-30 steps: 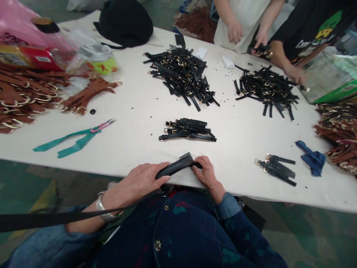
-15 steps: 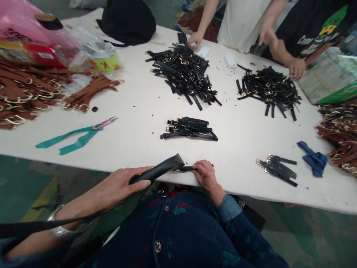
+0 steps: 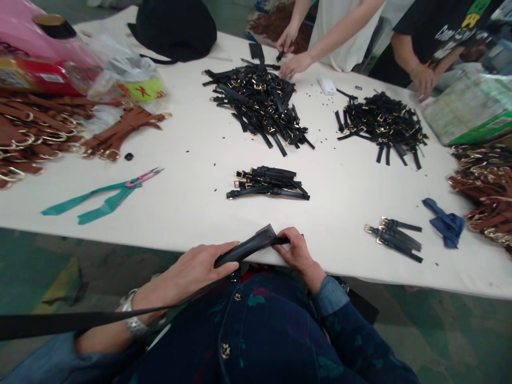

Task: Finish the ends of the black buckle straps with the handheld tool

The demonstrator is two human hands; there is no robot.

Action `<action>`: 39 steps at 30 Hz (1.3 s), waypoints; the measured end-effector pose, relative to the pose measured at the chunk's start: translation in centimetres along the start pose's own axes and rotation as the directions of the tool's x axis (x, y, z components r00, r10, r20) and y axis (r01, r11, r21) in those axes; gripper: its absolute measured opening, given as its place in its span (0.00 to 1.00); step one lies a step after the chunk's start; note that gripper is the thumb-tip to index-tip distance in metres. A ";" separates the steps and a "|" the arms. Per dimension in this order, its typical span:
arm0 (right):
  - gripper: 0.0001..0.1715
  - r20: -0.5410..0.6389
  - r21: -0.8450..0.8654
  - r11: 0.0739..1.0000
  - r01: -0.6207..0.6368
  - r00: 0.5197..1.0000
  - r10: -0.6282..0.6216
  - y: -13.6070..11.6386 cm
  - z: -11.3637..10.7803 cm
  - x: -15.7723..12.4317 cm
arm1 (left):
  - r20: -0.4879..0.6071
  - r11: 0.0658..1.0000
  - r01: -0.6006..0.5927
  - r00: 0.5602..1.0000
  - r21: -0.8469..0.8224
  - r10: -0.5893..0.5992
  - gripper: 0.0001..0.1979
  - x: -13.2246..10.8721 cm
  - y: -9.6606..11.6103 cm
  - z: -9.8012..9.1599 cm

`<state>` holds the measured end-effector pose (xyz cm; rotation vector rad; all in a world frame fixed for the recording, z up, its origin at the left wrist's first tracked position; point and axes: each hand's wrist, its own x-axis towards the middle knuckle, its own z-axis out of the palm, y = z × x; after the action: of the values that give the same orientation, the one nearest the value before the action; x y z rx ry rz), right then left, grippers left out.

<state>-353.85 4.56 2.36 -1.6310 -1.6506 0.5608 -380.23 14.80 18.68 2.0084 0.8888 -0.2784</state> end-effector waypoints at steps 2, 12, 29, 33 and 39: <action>0.11 0.001 0.009 1.000 -0.012 1.000 0.012 0.0 -0.1 0.1 | -0.009 1.000 -0.015 1.000 -0.013 0.015 0.23 0.1 0.3 -0.2; 0.11 0.033 0.066 0.996 0.057 0.998 -0.060 0.8 0.1 0.2 | 0.071 0.995 0.099 0.992 0.007 -0.100 0.27 -2.5 -2.4 -1.1; 0.15 0.076 0.121 0.993 0.019 0.997 -0.028 0.6 -0.8 0.2 | 0.043 0.983 0.166 0.985 0.077 -0.169 0.32 -3.2 -2.3 -0.6; 0.12 0.092 0.131 0.991 0.027 0.995 -0.039 0.4 -1.0 0.5 | 0.037 0.985 0.146 0.988 0.089 -0.150 0.29 -3.0 -1.5 -0.7; 0.12 0.096 0.128 0.991 0.033 0.994 -0.046 0.4 -1.0 0.7 | 0.046 0.997 0.059 0.997 0.053 -0.062 0.30 -2.3 -1.1 0.1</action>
<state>-352.79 5.06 2.81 -1.4967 -1.6795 0.7213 -382.67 14.00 19.07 2.0164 0.9219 -0.3851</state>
